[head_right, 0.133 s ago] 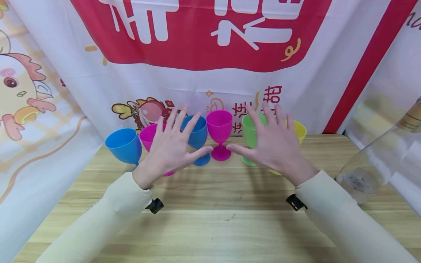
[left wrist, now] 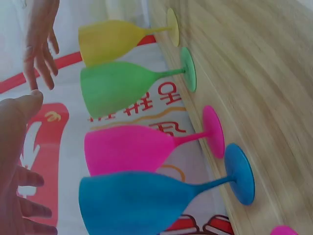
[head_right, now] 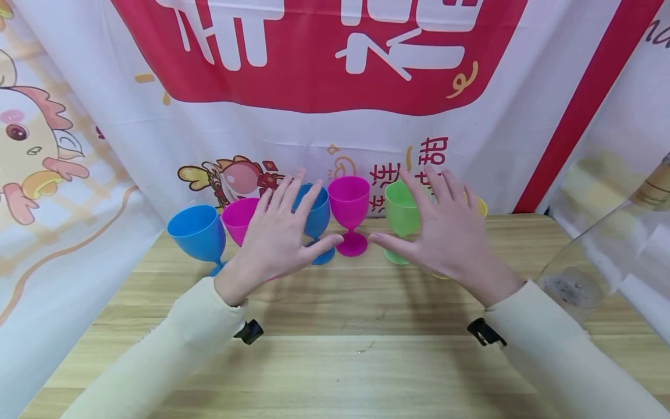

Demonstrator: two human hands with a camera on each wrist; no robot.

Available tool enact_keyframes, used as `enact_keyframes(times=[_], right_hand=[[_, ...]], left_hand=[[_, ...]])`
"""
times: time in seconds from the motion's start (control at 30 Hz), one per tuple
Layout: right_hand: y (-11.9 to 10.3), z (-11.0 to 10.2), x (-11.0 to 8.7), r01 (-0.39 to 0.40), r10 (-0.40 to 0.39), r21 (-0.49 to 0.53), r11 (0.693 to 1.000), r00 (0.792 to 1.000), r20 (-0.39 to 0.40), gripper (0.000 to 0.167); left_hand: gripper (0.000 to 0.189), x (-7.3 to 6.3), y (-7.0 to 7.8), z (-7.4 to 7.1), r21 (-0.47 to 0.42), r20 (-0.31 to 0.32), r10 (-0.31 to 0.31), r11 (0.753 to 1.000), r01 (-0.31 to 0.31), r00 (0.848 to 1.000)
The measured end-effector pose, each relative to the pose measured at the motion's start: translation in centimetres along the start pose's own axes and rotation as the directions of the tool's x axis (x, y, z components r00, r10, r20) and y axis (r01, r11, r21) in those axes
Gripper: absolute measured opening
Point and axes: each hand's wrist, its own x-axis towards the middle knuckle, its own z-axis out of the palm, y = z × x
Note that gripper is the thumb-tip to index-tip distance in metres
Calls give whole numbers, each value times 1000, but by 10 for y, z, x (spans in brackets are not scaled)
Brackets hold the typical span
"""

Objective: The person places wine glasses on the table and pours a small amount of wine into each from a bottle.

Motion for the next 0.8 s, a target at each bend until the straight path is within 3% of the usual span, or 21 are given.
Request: enact_keyframes(times=[0.13,0.23,0.4,0.5,0.63,0.8], right_hand=[[9,-7,-15,29,-25,32,999,994,-108,108],[17,-13,-25,12,3,94,996,989,-151,105],[31,-22,-44,-97,125,236,967,987,-106,98],[41,-27,-59,-163,198,277,947,974,-105,96],[56,-31,-79,-224,288,330,917,944,-160,90],[72,-29,-100,-297,403,426,854,897,-183,83]], left_hand=[[103,-1,9,2,-16,-110,79,997,-81,991],[100,-1,17,2,-47,-183,114,991,-125,977],[93,1,33,0,-166,-193,118,975,-151,974],[89,3,43,-2,-253,-184,110,955,-155,977],[84,8,58,-1,-403,-154,79,905,-135,985],[77,16,77,5,-588,-45,26,808,-48,999]])
